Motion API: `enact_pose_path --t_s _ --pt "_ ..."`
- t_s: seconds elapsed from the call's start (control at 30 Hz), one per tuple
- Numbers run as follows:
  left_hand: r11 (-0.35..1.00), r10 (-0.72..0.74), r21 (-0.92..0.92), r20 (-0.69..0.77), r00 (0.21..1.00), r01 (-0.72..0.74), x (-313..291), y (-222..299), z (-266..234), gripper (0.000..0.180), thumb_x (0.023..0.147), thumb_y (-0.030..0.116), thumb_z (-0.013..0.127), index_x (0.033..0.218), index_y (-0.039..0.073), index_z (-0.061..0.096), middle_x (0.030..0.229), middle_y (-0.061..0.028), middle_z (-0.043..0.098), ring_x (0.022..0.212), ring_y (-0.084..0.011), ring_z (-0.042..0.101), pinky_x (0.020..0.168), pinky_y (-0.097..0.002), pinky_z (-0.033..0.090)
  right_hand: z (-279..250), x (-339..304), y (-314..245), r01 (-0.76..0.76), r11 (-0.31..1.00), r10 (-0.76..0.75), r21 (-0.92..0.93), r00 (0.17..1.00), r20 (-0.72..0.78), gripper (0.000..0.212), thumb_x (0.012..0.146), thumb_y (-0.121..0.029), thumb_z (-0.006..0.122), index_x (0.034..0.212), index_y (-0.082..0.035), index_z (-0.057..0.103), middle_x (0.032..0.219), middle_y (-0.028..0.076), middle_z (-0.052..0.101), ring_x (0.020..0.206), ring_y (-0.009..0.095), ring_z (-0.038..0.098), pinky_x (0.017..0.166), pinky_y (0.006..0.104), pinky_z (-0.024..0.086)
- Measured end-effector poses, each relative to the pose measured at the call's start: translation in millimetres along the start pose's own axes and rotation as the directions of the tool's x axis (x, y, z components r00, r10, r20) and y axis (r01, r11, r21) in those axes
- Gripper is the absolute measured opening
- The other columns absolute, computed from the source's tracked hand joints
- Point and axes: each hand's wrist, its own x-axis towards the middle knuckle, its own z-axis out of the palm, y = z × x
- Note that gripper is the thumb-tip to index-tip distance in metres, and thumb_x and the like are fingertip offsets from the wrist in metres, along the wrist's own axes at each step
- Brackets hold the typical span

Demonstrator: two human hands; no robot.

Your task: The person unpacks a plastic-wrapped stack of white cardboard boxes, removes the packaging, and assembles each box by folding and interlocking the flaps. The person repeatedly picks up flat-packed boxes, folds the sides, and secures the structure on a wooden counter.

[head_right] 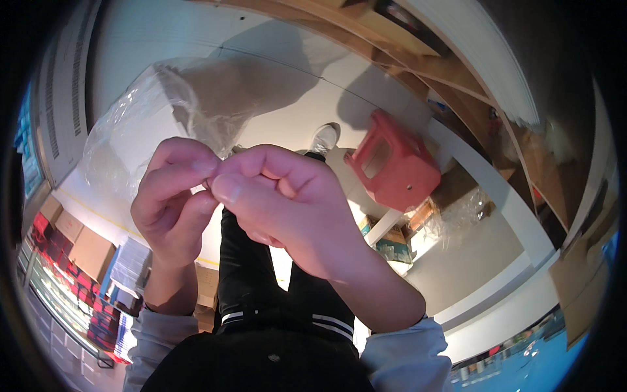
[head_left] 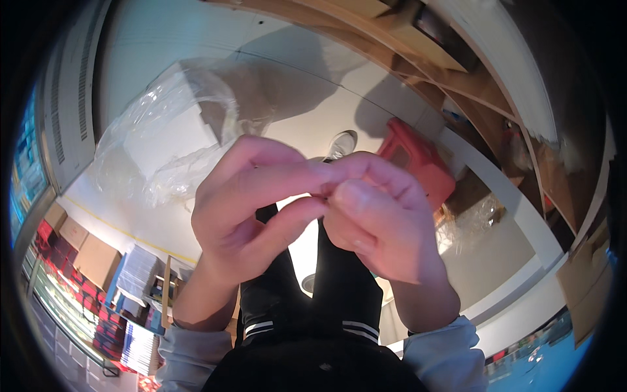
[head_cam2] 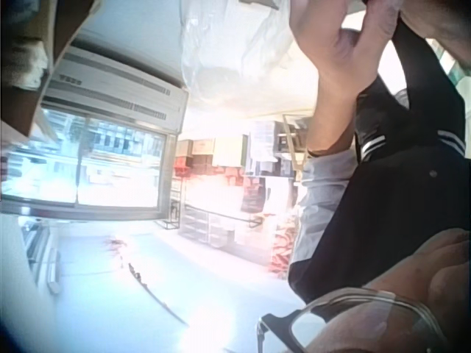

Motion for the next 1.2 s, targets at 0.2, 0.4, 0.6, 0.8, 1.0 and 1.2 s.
enact_pose_path --t_s 0.2,0.4,0.6,0.8,1.0,1.2 --pt "0.91 -0.142 0.415 0.262 0.954 0.022 -8 -7 46 0.039 0.07 -0.001 0.072 0.107 0.003 0.065 0.09 -0.0116 0.062 0.081 -0.0243 0.061 0.07 -0.0308 0.049 -68 -35 14 0.084 0.996 -0.086 -0.02 0.971 -0.225 0.011 0.089 -0.008 0.06 0.096 0.0 0.059 0.066 -0.001 0.049 0.051 0.005 0.038 0.046 0.0208 0.029" --pt "0.85 -0.417 0.479 0.352 0.838 0.221 -44 -19 78 0.036 0.076 -0.004 0.065 0.111 0.002 0.06 0.097 -0.013 0.062 0.09 -0.0244 0.062 0.082 -0.0322 0.048 -317 -123 63 0.172 0.872 -0.48 -0.458 0.479 -0.735 0.012 0.086 -0.018 0.058 0.086 -0.006 0.06 0.067 0.001 0.051 0.057 0.011 0.048 0.051 0.0264 0.039" --pt "0.79 -0.504 0.568 0.387 0.772 0.231 -65 -13 80 0.03 0.081 -0.002 0.063 0.111 0.001 0.059 0.098 -0.0123 0.062 0.091 -0.0232 0.061 0.084 -0.0328 0.048 -496 -262 9 0.425 0.824 -0.382 -0.374 -0.07 -0.921 0.008 0.088 -0.015 0.054 0.091 -0.009 0.059 0.078 0.007 0.063 0.064 0.015 0.06 0.054 0.024 0.049" --pt "0.81 -0.552 0.494 0.465 0.692 0.315 -79 -51 48 0.027 0.084 0.002 0.06 0.11 0.0 0.06 0.097 -0.0113 0.061 0.091 -0.0226 0.06 0.084 -0.0327 0.047 -684 -492 -2 -0.556 0.211 -0.977 -0.804 -0.142 -0.158 0.012 0.091 -0.012 0.049 0.094 -0.008 0.061 0.085 0.007 0.065 0.07 0.018 0.062 0.058 0.0275 0.049" --pt "0.693 -0.523 0.674 0.225 0.822 0.256 -90 -21 3 0.02 0.086 0.002 0.057 0.105 -0.001 0.061 0.1 -0.0138 0.063 0.095 -0.0269 0.061 0.087 -0.0346 0.046 -478 -283 -36 0.145 0.791 -0.579 -0.594 -0.134 -0.804 0.02 0.088 -0.021 0.06 0.106 -0.011 0.058 0.091 0.002 0.061 0.074 0.014 0.06 0.058 0.0265 0.047" --pt "0.55 -0.236 0.754 -0.273 0.933 0.36 -97 -101 -142 0.017 0.089 0.004 0.054 0.103 -0.002 0.061 0.103 -0.0135 0.064 0.095 -0.0265 0.061 0.087 -0.0347 0.046 -304 -91 78 -0.086 0.855 -0.353 -0.511 0.626 -0.696 0.051 0.087 -0.032 0.064 0.131 -0.012 0.047 0.101 0.002 0.06 0.081 0.012 0.058 0.068 0.0315 0.052"
